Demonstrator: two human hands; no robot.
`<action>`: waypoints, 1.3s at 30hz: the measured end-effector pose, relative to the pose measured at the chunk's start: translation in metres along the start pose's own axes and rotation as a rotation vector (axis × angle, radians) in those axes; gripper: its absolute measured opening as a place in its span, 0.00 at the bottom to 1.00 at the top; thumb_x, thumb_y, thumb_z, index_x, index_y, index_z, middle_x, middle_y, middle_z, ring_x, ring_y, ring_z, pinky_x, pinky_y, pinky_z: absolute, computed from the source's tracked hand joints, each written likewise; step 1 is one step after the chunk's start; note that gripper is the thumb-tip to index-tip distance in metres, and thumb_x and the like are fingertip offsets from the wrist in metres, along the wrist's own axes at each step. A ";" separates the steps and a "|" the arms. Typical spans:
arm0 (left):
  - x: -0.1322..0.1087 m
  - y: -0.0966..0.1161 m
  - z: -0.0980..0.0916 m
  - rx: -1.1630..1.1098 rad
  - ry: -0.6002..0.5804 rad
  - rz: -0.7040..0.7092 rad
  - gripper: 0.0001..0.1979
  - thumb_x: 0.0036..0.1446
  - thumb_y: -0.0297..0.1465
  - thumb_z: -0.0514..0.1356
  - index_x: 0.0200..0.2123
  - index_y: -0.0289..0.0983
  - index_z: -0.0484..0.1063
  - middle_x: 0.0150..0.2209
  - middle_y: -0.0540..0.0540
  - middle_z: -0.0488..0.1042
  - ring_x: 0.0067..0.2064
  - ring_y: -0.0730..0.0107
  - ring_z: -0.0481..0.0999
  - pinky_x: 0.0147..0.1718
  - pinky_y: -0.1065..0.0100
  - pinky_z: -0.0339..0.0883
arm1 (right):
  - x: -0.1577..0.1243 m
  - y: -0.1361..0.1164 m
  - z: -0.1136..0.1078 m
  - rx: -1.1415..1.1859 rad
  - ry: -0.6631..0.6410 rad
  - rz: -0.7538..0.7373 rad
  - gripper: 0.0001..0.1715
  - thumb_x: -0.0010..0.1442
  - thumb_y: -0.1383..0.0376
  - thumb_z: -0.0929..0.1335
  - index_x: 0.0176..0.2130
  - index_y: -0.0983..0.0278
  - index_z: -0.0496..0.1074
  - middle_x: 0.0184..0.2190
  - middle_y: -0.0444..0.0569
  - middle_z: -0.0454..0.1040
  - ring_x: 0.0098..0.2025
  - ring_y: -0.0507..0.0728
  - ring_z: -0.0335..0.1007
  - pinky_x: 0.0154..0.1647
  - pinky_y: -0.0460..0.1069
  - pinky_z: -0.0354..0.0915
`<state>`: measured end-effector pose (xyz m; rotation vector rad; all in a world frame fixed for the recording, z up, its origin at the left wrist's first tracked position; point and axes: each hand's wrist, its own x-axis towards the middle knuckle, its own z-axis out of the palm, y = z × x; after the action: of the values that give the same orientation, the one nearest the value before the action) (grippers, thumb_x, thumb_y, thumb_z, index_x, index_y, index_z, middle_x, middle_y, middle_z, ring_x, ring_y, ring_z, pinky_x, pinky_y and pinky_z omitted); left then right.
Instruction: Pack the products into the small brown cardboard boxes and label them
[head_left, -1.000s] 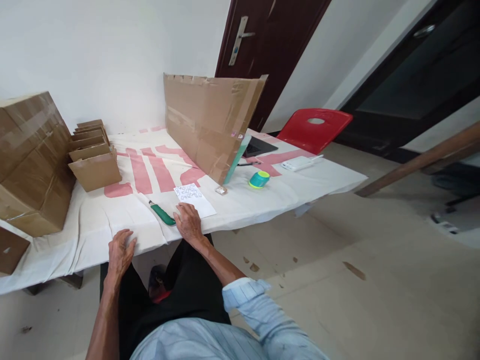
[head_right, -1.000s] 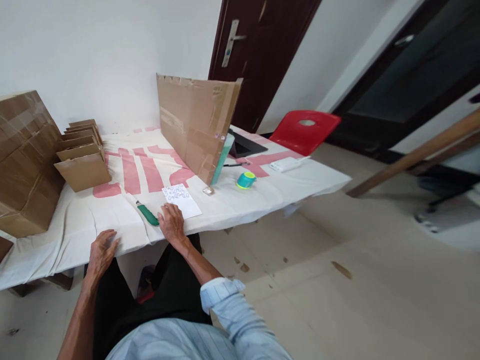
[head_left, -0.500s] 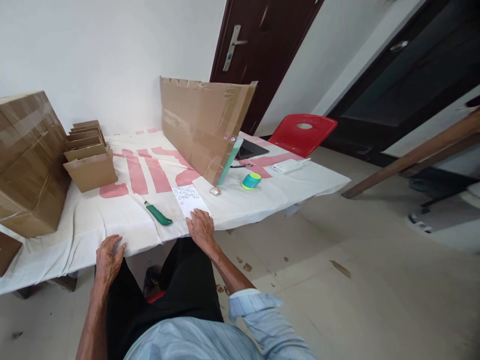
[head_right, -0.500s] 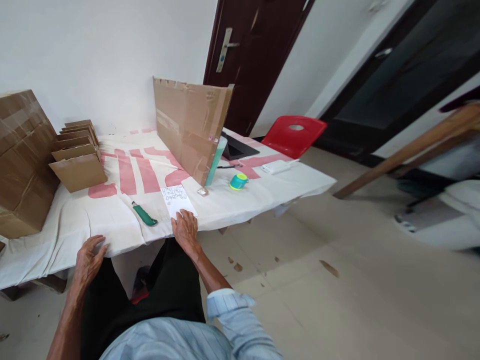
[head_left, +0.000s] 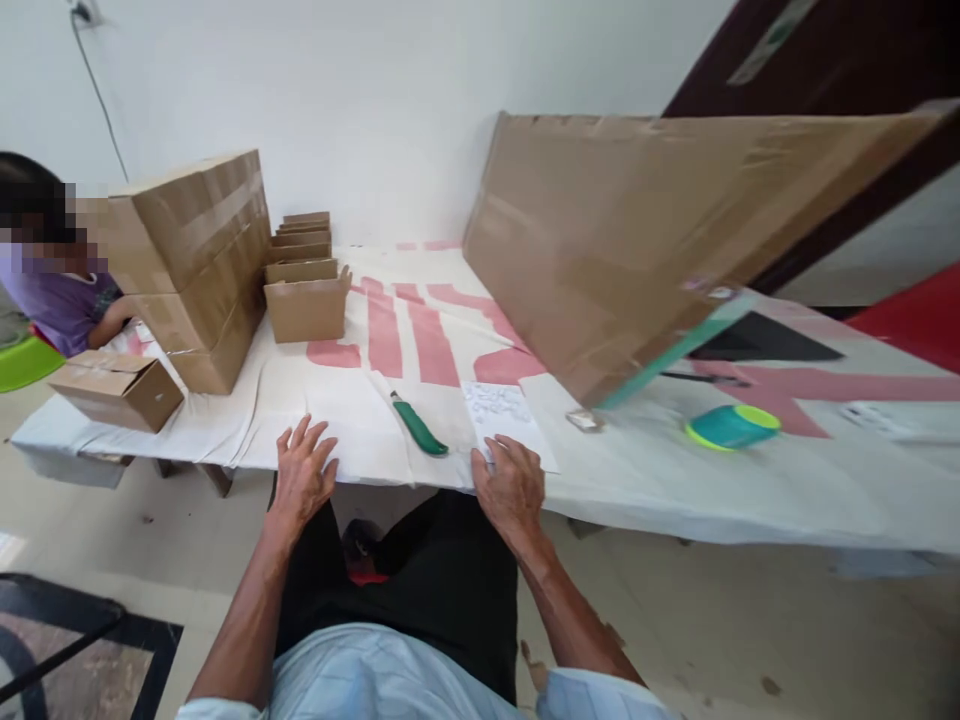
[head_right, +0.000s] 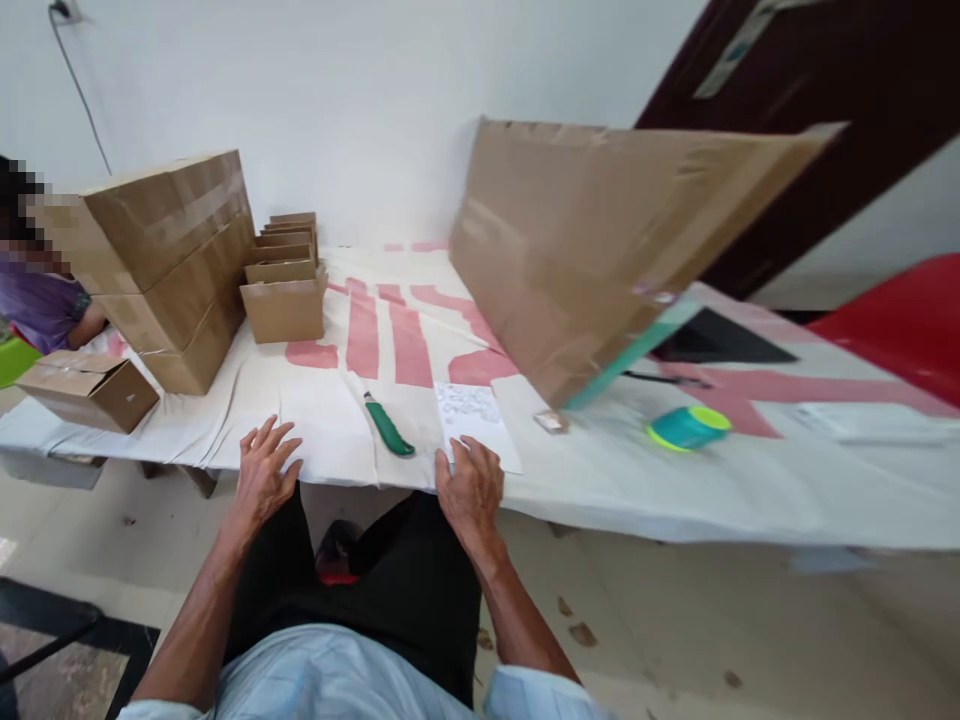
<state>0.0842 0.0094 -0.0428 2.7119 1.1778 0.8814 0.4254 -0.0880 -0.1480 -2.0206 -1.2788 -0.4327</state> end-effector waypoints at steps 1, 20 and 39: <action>0.000 0.005 -0.004 0.008 -0.017 0.014 0.15 0.64 0.26 0.62 0.53 0.41 0.80 0.65 0.36 0.78 0.74 0.39 0.67 0.68 0.35 0.60 | 0.001 -0.006 -0.001 0.037 -0.001 -0.020 0.22 0.72 0.58 0.63 0.52 0.67 0.81 0.54 0.68 0.80 0.57 0.72 0.71 0.58 0.67 0.69; -0.013 0.069 -0.008 0.017 -0.200 0.290 0.14 0.63 0.25 0.61 0.48 0.37 0.84 0.42 0.37 0.86 0.49 0.47 0.83 0.65 0.41 0.65 | 0.041 -0.193 -0.071 0.902 -0.624 -0.551 0.21 0.78 0.59 0.63 0.59 0.61 0.81 0.61 0.56 0.80 0.64 0.61 0.74 0.69 0.62 0.71; -0.021 0.077 -0.014 0.017 -0.286 0.370 0.09 0.62 0.26 0.61 0.38 0.35 0.84 0.30 0.41 0.82 0.35 0.56 0.79 0.41 0.55 0.68 | 0.047 -0.209 -0.075 1.001 -0.996 -0.215 0.11 0.65 0.62 0.70 0.35 0.63 0.82 0.37 0.50 0.83 0.40 0.57 0.79 0.47 0.52 0.72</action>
<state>0.1158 -0.0619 -0.0207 2.9917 0.6462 0.4804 0.2683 -0.0542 0.0122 -1.1672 -1.7504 1.0779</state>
